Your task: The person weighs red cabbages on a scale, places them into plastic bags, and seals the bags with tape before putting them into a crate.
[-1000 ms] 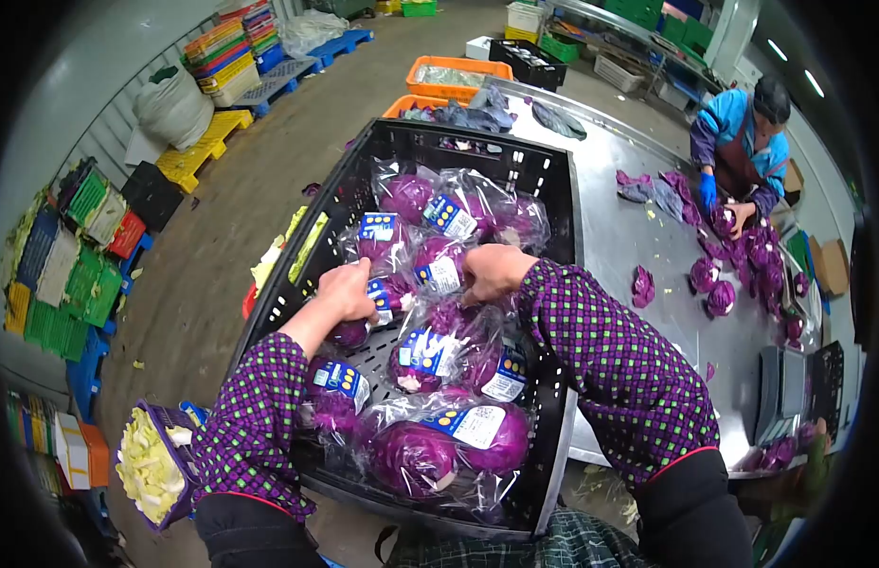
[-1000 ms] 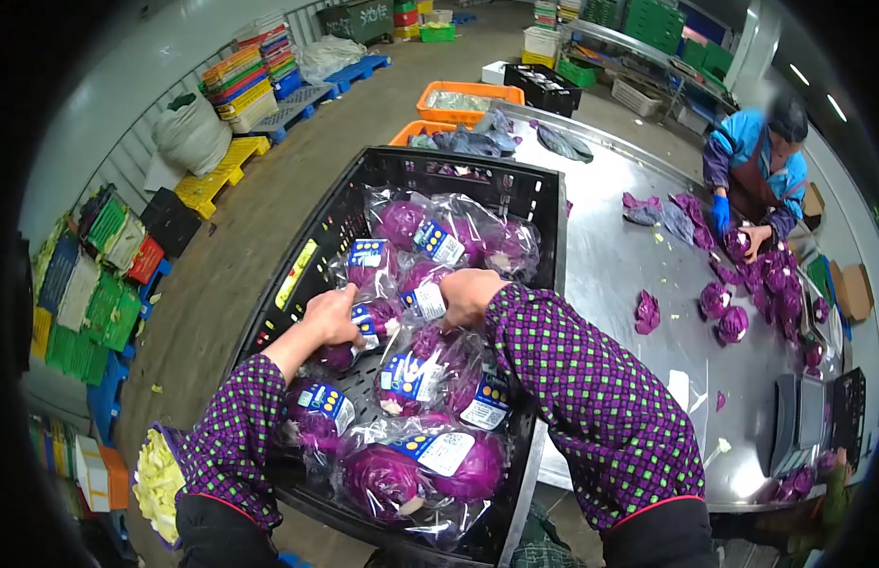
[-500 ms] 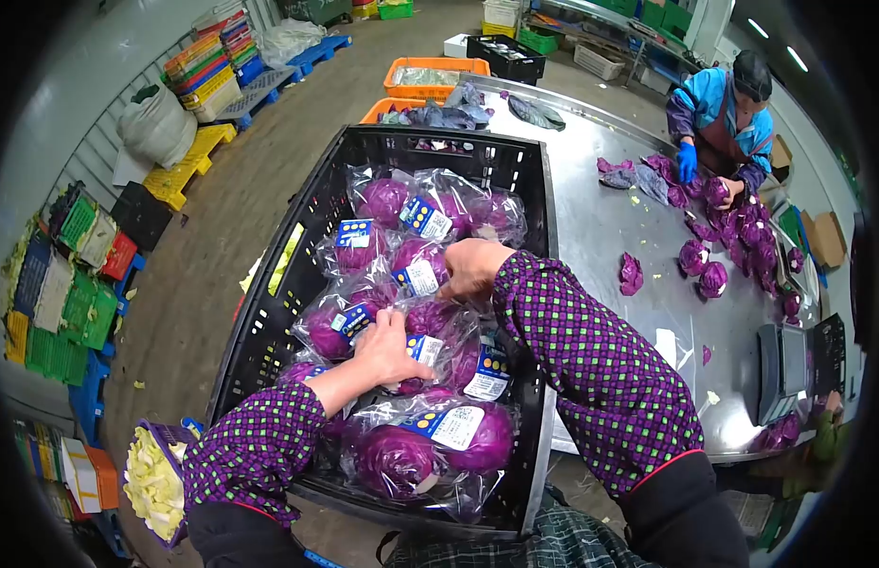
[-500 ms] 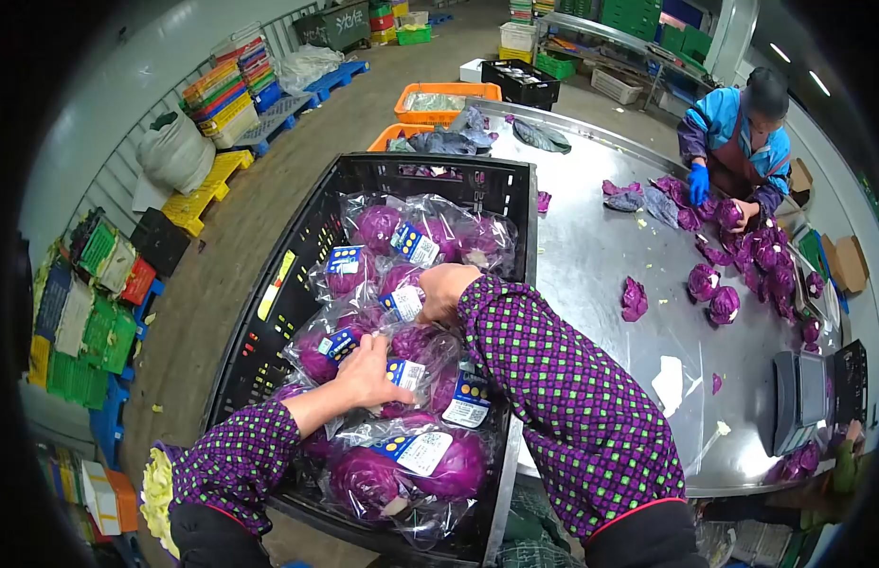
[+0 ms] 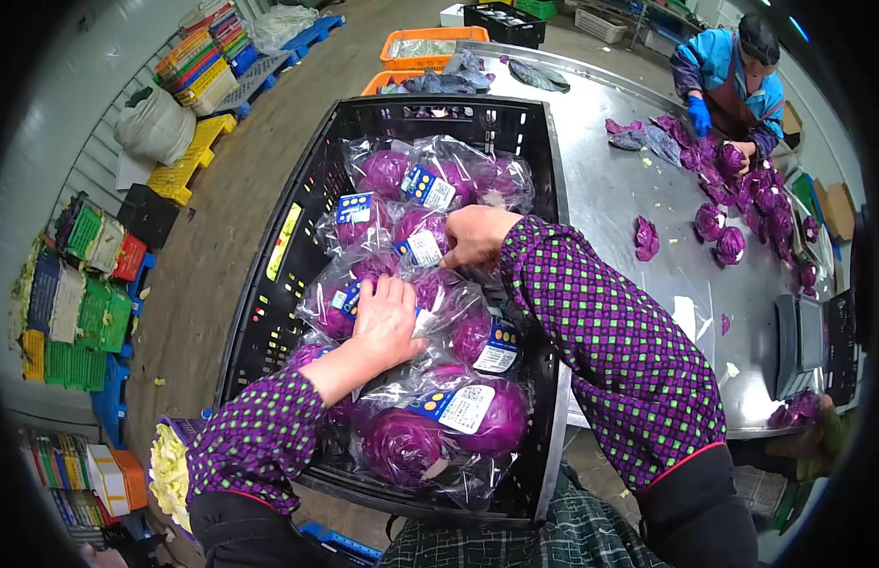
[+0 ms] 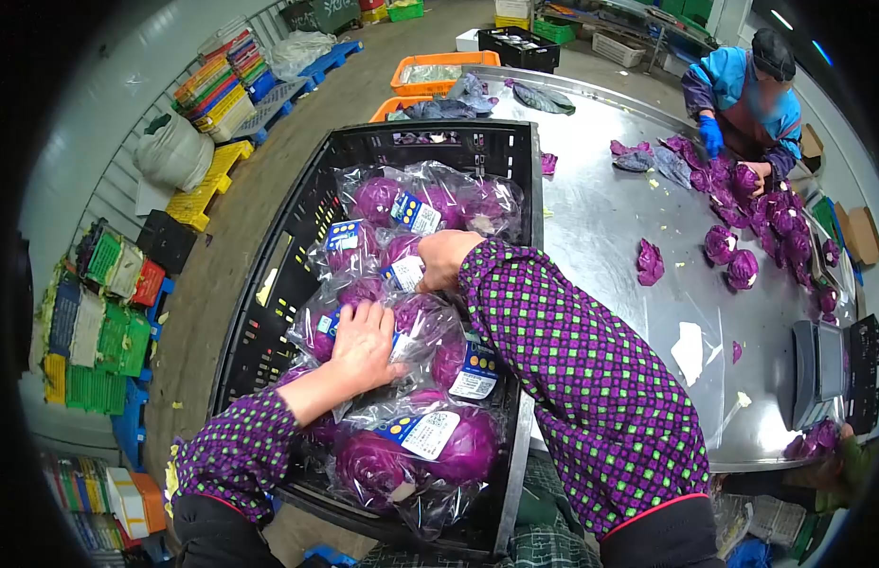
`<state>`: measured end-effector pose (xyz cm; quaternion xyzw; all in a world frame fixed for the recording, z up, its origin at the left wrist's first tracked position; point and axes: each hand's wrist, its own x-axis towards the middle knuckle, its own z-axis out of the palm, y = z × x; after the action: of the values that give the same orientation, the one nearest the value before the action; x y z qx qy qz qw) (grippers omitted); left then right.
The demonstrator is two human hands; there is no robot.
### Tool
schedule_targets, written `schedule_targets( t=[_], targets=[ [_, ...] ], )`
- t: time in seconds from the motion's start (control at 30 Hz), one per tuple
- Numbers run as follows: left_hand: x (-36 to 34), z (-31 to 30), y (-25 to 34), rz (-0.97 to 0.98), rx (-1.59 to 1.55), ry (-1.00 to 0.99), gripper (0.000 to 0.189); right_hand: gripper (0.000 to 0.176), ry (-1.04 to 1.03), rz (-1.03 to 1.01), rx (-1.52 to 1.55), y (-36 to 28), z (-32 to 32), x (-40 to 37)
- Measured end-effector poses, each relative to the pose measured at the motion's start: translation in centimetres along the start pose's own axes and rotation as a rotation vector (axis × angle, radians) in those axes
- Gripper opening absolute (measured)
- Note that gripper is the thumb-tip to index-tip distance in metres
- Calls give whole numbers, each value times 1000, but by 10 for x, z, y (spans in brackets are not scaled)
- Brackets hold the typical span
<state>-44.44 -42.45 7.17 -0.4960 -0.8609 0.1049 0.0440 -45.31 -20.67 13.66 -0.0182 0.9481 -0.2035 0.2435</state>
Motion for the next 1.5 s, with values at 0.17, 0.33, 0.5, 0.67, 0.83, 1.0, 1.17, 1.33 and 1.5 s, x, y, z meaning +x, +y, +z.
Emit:
schedule_targets(
  t=[0.17,0.33,0.5,0.67,0.83,1.0,1.17,1.33,1.5],
  targets=[
    [0,-32,-7,-43,-1029,-789,66,41,-15,-4,0,-1,1,2],
    [-8,16,4,-170,-1079,-1021,73,38,-43,-4,3,-6,-2,-1],
    [-20,17,11,-270,-1623,-1208,82,39,-41,-6,35,-6,-4,-1],
    [-13,4,3,-171,-1237,-1183,87,43,74,-80,-105,11,10,11],
    [-26,-13,-15,-415,-1372,-1090,79,50,-159,-63,-40,-4,2,1],
    [-31,0,8,-263,-954,-1026,117,85,-653,-38,37,5,32,31],
    [-25,-9,-4,-191,-840,-1040,110,61,-757,-89,-327,-11,32,26],
    [-49,-51,-26,-148,-691,-856,92,36,-314,-40,-455,11,25,22],
    [-59,-75,-5,142,-676,-107,77,52,-429,29,-213,-3,9,18]
  ],
)
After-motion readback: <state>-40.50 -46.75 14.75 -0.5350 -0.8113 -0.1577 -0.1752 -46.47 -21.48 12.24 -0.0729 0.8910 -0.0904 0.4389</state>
